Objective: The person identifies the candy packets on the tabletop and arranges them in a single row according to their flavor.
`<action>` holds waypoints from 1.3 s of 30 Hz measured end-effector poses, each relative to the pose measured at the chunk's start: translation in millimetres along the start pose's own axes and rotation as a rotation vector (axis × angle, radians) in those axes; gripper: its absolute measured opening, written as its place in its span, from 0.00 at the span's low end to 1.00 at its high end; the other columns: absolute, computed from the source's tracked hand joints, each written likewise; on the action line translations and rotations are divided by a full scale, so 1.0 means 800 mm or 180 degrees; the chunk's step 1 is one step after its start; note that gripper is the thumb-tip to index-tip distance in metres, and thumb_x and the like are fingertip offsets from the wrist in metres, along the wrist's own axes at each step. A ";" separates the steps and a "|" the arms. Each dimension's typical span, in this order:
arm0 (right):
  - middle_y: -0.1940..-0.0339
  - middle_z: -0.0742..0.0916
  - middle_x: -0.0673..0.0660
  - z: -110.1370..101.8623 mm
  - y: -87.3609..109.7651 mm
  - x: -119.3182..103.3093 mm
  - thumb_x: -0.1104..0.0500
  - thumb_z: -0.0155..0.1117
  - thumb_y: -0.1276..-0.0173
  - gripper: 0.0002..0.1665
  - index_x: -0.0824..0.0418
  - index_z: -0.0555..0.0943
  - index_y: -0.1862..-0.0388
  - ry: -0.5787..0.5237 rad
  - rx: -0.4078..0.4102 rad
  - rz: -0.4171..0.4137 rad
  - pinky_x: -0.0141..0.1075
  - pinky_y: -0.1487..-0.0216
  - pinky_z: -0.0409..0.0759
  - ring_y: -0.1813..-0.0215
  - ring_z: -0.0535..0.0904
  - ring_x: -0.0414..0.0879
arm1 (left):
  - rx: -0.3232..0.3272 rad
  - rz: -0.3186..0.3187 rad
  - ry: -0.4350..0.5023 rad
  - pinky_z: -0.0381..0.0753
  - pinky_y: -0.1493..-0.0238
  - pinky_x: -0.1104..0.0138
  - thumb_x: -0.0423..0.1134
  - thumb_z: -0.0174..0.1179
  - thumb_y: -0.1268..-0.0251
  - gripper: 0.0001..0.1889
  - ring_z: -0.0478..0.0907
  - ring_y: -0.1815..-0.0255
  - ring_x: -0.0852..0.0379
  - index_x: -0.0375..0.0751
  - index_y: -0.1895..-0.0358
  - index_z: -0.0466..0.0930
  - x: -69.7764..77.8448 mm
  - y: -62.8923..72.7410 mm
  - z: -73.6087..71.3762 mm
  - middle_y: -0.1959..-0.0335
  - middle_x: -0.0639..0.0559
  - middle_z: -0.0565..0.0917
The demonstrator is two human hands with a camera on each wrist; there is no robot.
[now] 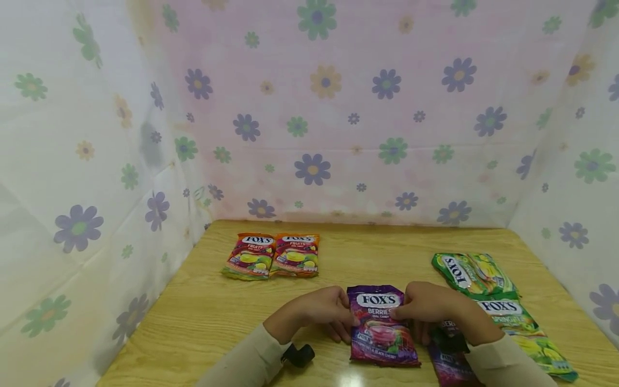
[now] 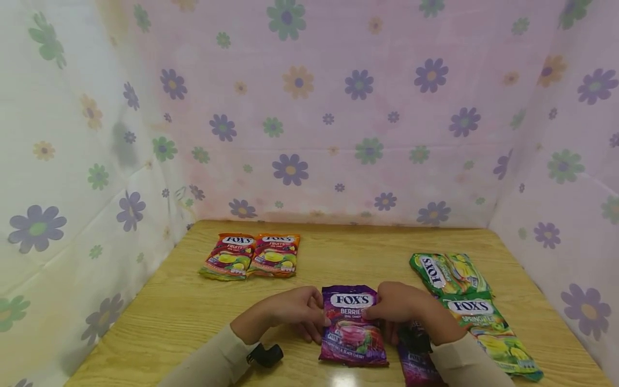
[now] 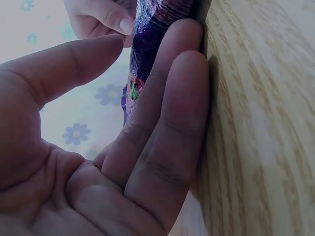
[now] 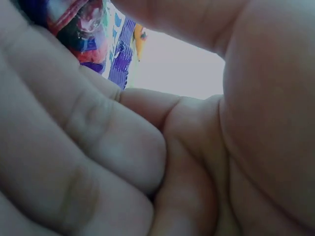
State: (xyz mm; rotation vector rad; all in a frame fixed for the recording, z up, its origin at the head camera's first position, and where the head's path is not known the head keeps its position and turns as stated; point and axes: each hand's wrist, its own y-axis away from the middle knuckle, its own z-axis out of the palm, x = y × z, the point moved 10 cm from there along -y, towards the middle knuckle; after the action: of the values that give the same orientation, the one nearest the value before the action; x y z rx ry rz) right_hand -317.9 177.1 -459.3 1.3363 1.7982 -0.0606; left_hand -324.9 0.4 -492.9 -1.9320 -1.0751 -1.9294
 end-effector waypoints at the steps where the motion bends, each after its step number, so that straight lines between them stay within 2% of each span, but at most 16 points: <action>1: 0.84 0.88 0.61 0.000 0.001 -0.001 0.46 0.67 0.27 0.25 0.61 0.87 0.78 -0.0043 -0.0034 -0.0050 0.39 0.78 0.84 0.84 0.85 0.49 | -0.0005 0.0038 -0.0027 0.89 0.71 0.65 0.39 0.68 0.33 0.17 0.89 0.73 0.54 0.33 0.52 0.73 0.002 0.000 0.001 0.67 0.37 0.91; 6: 0.83 0.88 0.63 0.000 0.004 -0.007 0.47 0.68 0.27 0.24 0.62 0.88 0.78 -0.0169 -0.0133 -0.0224 0.40 0.79 0.84 0.85 0.84 0.48 | -0.0003 0.0137 -0.0093 0.89 0.69 0.64 0.35 0.68 0.33 0.17 0.89 0.73 0.55 0.33 0.50 0.71 0.007 -0.001 0.002 0.70 0.38 0.90; 12: 0.80 0.89 0.64 0.001 0.005 -0.011 0.50 0.67 0.26 0.22 0.66 0.85 0.75 -0.0268 -0.0144 -0.0236 0.41 0.78 0.85 0.82 0.86 0.53 | 0.0100 0.0168 -0.0032 0.90 0.70 0.62 0.34 0.69 0.33 0.20 0.89 0.74 0.54 0.36 0.47 0.66 0.011 0.000 -0.001 0.69 0.39 0.91; 17: 0.80 0.89 0.62 -0.003 0.007 -0.013 0.51 0.68 0.27 0.20 0.66 0.81 0.71 -0.0285 -0.0073 -0.0208 0.41 0.79 0.85 0.81 0.86 0.54 | 0.0234 0.0217 -0.0001 0.89 0.71 0.62 0.32 0.69 0.33 0.23 0.88 0.74 0.53 0.37 0.45 0.64 0.014 0.003 -0.006 0.67 0.40 0.91; 22: 0.80 0.89 0.60 -0.008 0.006 -0.017 0.51 0.67 0.27 0.18 0.64 0.79 0.68 -0.0216 0.0013 -0.0304 0.39 0.82 0.82 0.82 0.86 0.53 | 0.0312 0.0243 0.0037 0.89 0.71 0.62 0.31 0.68 0.33 0.25 0.87 0.73 0.52 0.38 0.42 0.62 0.019 0.006 -0.010 0.66 0.41 0.90; 32: 0.80 0.89 0.60 -0.017 0.005 -0.019 0.52 0.67 0.26 0.17 0.65 0.78 0.61 -0.0304 0.0122 -0.0376 0.45 0.80 0.84 0.81 0.85 0.54 | 0.0569 0.0273 -0.0009 0.89 0.70 0.59 0.32 0.70 0.34 0.26 0.86 0.74 0.50 0.41 0.40 0.64 0.029 0.011 -0.024 0.65 0.43 0.89; 39: 0.80 0.88 0.59 -0.026 0.005 -0.024 0.51 0.66 0.25 0.17 0.65 0.78 0.59 -0.0330 0.0299 -0.0482 0.42 0.81 0.82 0.81 0.85 0.54 | 0.0748 0.0353 -0.0002 0.90 0.63 0.53 0.36 0.71 0.34 0.27 0.88 0.67 0.47 0.44 0.37 0.67 0.036 0.014 -0.036 0.62 0.45 0.89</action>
State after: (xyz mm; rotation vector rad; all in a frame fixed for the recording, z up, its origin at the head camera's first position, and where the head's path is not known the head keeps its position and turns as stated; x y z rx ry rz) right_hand -326.5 175.1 -432.0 1.2364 1.8241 -0.2946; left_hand -344.1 -15.6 -458.8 -1.8233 -1.1140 -1.6631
